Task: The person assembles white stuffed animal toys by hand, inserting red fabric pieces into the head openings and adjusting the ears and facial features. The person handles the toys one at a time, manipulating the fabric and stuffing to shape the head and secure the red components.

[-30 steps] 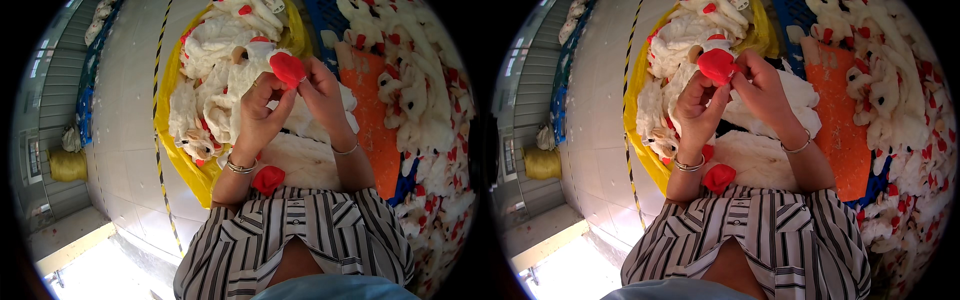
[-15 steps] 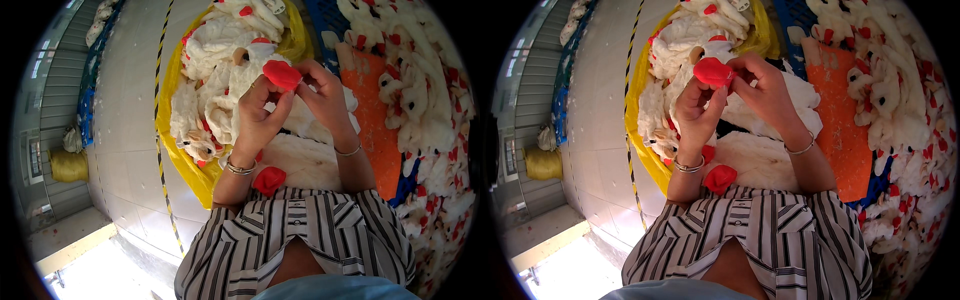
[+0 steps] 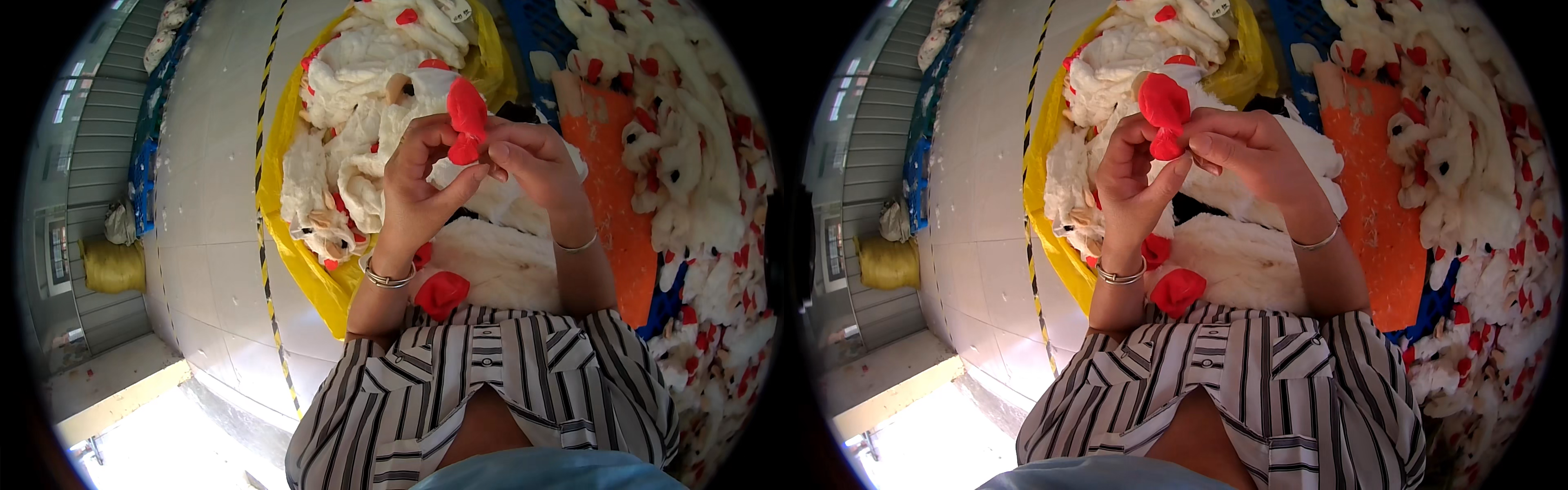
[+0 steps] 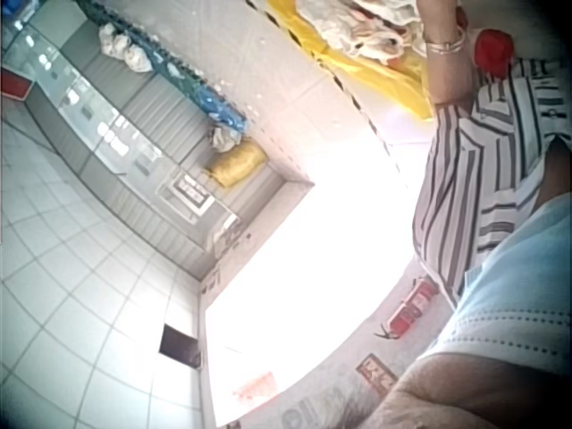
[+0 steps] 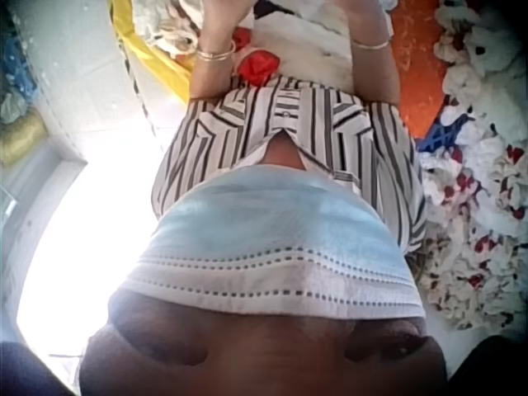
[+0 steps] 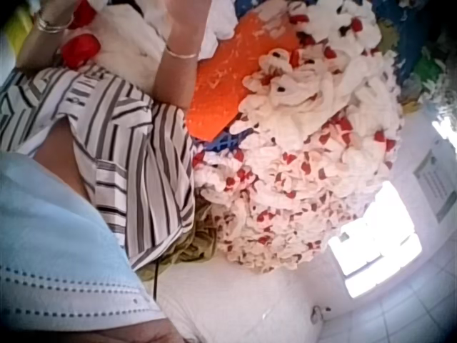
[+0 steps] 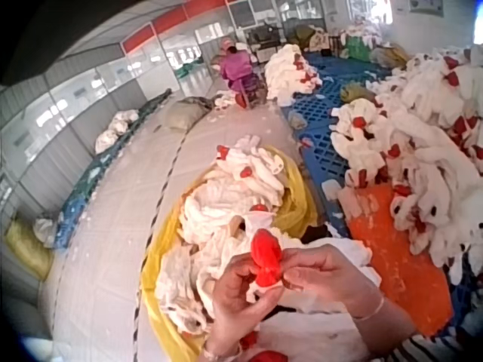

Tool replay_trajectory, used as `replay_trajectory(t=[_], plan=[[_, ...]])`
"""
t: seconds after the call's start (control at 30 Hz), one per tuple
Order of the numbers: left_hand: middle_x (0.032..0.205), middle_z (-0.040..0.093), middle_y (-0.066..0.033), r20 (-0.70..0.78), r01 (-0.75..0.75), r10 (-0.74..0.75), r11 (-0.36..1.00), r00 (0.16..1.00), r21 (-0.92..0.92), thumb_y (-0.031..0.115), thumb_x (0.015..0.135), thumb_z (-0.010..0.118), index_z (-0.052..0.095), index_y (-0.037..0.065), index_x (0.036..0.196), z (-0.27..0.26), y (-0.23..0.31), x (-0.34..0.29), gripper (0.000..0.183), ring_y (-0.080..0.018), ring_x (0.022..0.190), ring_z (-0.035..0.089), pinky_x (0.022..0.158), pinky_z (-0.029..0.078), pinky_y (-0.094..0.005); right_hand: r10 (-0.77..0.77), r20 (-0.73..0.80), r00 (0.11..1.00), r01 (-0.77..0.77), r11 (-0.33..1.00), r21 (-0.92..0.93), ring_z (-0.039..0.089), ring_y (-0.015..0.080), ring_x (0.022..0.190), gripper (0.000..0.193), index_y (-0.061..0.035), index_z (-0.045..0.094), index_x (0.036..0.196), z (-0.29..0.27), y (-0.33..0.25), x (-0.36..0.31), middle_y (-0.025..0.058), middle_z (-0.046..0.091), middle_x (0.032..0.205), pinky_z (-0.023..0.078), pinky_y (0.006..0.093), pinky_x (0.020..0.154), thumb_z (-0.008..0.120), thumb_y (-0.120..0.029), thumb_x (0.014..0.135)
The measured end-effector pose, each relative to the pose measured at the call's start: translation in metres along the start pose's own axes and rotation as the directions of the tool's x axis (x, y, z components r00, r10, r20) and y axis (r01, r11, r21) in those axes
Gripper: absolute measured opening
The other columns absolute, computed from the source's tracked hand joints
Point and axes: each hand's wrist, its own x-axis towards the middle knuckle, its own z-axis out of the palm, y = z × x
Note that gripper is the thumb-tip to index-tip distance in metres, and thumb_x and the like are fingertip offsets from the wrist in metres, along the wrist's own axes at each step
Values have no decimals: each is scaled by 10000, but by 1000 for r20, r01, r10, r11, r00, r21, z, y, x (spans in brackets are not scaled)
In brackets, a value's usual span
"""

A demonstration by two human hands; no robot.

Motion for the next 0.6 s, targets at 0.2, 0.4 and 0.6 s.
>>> replay_trajectory(t=[0.2, 0.4, 0.6], plan=[[1196, 579, -111, 153, 42, -75, 978, 985, 204, -92, 835, 628, 592, -15, 1009, -14, 14, -4, 193, -121, 919, 633, 770, 535, -250, -294, -182, 938, 250, 940, -230, 607, 113, 938, 324, -3, 601, 1181, 4, -1, 13, 46, 637, 1009, 482, 233, 815, 691, -92, 882], [1091, 592, -79, -101, 9, -5, 999, 995, 35, -52, 901, 605, 548, 2, 1039, -24, 21, 1, 159, -77, 833, 585, 736, 494, -208, -73, -67, 995, 49, 952, -302, 520, 52, 825, 231, -34, 568, 984, -10, -6, 0, -25, 564, 867, 433, 208, 704, 739, -79, 834], [904, 599, -2, -137, 155, -160, 987, 978, -46, -9, 930, 612, 537, 21, 1046, -23, 19, -10, 141, -24, 758, 538, 665, 458, -176, 1, -58, 998, -32, 838, -545, 556, 75, 785, 229, -28, 559, 954, -10, -20, -1, 9, 590, 892, 461, 237, 668, 744, -71, 828]])
